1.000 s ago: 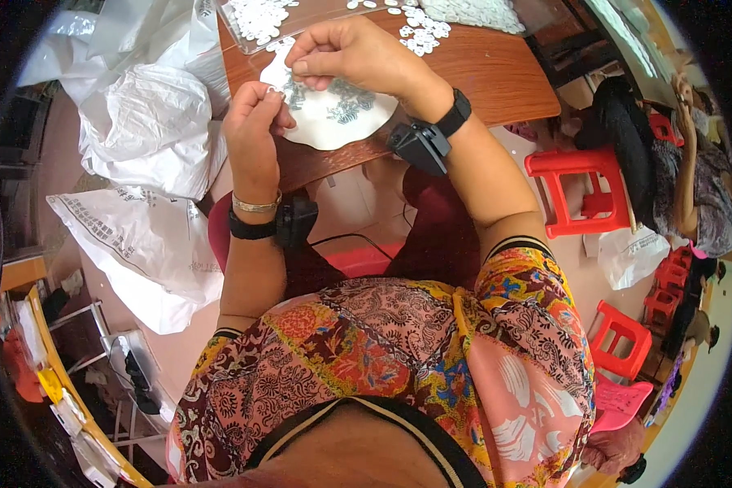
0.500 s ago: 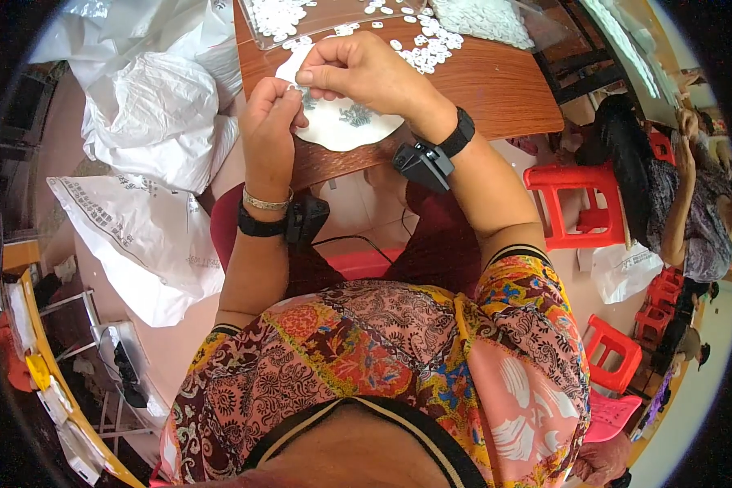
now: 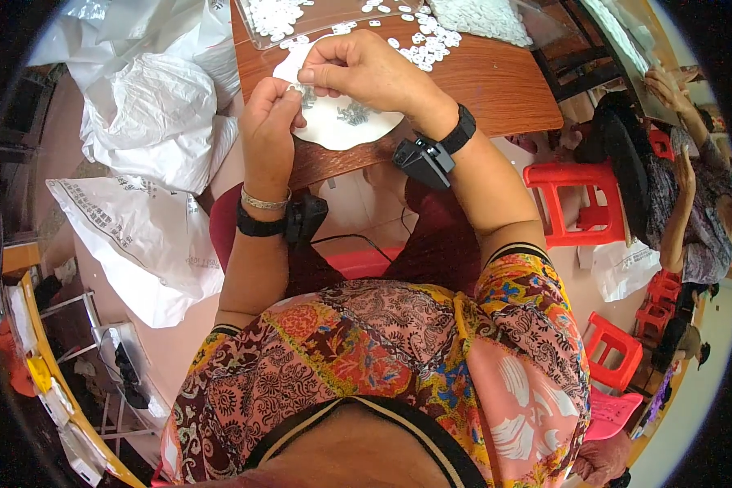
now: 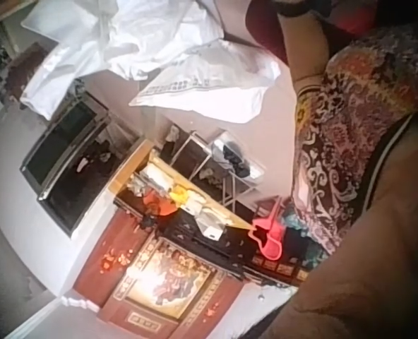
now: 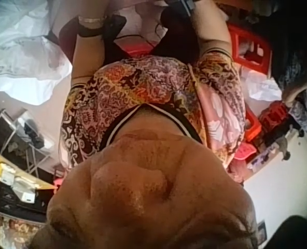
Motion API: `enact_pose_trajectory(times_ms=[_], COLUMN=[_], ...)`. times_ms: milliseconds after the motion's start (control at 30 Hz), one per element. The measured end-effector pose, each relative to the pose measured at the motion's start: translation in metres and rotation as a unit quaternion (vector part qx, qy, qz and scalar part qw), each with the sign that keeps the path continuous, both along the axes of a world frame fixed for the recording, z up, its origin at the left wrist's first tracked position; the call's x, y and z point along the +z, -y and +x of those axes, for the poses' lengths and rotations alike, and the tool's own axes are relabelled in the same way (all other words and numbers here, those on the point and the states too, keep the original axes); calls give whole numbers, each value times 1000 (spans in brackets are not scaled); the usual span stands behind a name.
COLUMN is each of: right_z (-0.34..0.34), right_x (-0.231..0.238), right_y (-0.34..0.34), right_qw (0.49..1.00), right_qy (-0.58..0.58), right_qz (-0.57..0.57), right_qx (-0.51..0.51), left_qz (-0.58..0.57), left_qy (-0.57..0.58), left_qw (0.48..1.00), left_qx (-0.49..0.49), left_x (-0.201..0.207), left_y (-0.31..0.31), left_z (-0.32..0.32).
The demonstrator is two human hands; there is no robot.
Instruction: Manually assembling small circular white plastic components onto green component bases.
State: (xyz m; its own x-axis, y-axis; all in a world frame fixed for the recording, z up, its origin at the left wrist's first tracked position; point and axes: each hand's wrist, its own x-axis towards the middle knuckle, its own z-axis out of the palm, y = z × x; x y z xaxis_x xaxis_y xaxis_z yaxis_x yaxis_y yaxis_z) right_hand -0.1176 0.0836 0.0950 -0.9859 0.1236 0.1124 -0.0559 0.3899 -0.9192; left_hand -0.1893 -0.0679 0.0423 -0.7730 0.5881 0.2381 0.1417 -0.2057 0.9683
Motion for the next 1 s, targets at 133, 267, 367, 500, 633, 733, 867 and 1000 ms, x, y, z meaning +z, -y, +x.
enact_pose_trajectory(times_ms=[133,267,367,500,633,733,867,1000], right_z=[0,0,0,1,1,2,1,0], right_x=[0,-2,0,1,-2,0,0,-1], right_y=[-2,0,3,3,1,1,2,2], right_qw=[1000,1000,999,998,998,998,998,997], right_qy=[6,-5,0,1,5,-2,2,8], right_qz=[11,24,40,61,56,60,63,72], right_qx=[-16,0,-3,-10,-2,-22,-12,-5], left_qz=[0,-9,-14,-21,-26,-17,-19,-15], left_qy=[-2,-3,-5,-8,-13,-3,-8,20], left_qw=[1000,1000,1000,1000,1000,1000,1000,999], left_qx=[0,-8,-9,-7,-7,-7,-5,-32], left_x=[0,-1,-1,-3,-3,-3,-2,0], left_y=[0,0,0,-1,-1,-1,-1,1], left_z=[-1,0,0,0,0,-1,-1,0])
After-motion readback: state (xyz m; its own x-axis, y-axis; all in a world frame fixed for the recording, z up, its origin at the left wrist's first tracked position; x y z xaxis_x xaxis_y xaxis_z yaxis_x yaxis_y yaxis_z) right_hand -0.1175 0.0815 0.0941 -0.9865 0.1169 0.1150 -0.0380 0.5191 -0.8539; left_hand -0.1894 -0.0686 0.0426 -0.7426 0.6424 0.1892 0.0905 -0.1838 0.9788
